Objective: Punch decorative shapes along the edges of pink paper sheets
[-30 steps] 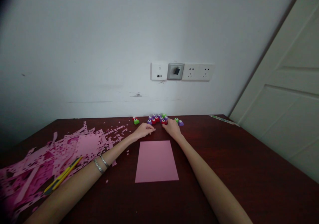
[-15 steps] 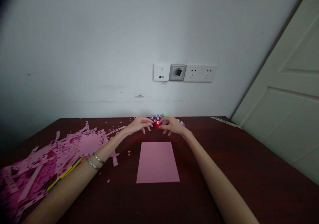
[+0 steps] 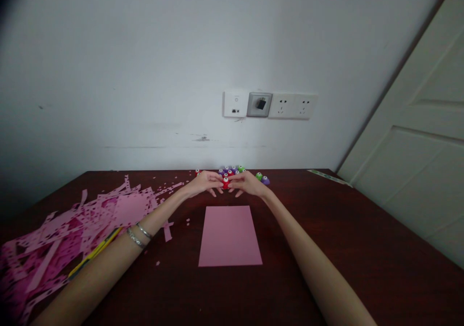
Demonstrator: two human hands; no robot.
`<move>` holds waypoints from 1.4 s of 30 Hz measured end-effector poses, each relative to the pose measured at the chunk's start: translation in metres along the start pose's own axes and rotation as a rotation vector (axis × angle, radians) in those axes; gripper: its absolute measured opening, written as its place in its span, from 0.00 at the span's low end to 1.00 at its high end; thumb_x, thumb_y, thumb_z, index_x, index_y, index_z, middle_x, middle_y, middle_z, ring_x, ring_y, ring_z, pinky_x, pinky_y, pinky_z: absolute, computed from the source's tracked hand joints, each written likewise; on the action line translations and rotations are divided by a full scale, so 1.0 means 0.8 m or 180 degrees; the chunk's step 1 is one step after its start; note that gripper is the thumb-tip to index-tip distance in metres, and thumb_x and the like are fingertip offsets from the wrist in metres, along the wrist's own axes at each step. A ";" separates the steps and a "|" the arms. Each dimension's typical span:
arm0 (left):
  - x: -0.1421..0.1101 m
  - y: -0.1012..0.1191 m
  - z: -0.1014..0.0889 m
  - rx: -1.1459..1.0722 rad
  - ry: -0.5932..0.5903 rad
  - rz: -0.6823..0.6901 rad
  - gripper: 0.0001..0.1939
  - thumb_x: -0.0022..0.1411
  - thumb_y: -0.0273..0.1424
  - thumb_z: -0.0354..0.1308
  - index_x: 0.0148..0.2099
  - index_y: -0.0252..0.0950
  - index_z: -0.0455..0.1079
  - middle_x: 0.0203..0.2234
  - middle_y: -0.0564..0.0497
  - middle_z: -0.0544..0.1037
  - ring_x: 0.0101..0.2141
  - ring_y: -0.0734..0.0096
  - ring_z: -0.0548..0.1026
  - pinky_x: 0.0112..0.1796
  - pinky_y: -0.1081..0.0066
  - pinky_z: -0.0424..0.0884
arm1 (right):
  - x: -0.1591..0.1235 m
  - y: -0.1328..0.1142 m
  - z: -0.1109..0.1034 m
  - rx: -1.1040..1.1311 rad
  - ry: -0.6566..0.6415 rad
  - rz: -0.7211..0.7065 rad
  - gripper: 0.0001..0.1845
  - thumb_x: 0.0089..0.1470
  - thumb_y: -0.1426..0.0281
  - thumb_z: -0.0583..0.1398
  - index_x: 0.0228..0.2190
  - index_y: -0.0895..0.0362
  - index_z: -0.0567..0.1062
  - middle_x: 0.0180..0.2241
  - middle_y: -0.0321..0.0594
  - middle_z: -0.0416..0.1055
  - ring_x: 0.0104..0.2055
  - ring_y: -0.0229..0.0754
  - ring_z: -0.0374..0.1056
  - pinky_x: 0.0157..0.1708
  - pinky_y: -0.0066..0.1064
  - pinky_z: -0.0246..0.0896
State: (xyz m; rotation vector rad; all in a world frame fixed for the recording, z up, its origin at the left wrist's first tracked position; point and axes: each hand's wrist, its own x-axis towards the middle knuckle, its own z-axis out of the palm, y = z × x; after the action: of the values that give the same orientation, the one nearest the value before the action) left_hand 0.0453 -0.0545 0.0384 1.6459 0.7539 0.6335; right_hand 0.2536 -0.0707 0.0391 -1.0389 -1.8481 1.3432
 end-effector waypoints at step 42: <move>-0.008 -0.005 -0.002 0.2188 -0.0549 0.0080 0.14 0.43 0.37 0.62 0.31 0.33 0.73 0.16 0.55 0.71 0.17 0.79 0.64 0.20 0.77 0.55 | -0.008 -0.004 0.029 -0.1468 -0.0466 -0.0426 0.13 0.41 0.66 0.63 0.31 0.59 0.76 0.30 0.38 0.74 0.32 0.38 0.69 0.31 0.27 0.61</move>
State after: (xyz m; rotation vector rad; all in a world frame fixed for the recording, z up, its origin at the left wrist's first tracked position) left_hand 0.0396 -0.0577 0.0346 2.3032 0.8794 0.2438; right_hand 0.2363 -0.0874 0.0351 -1.0343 -2.3629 0.9560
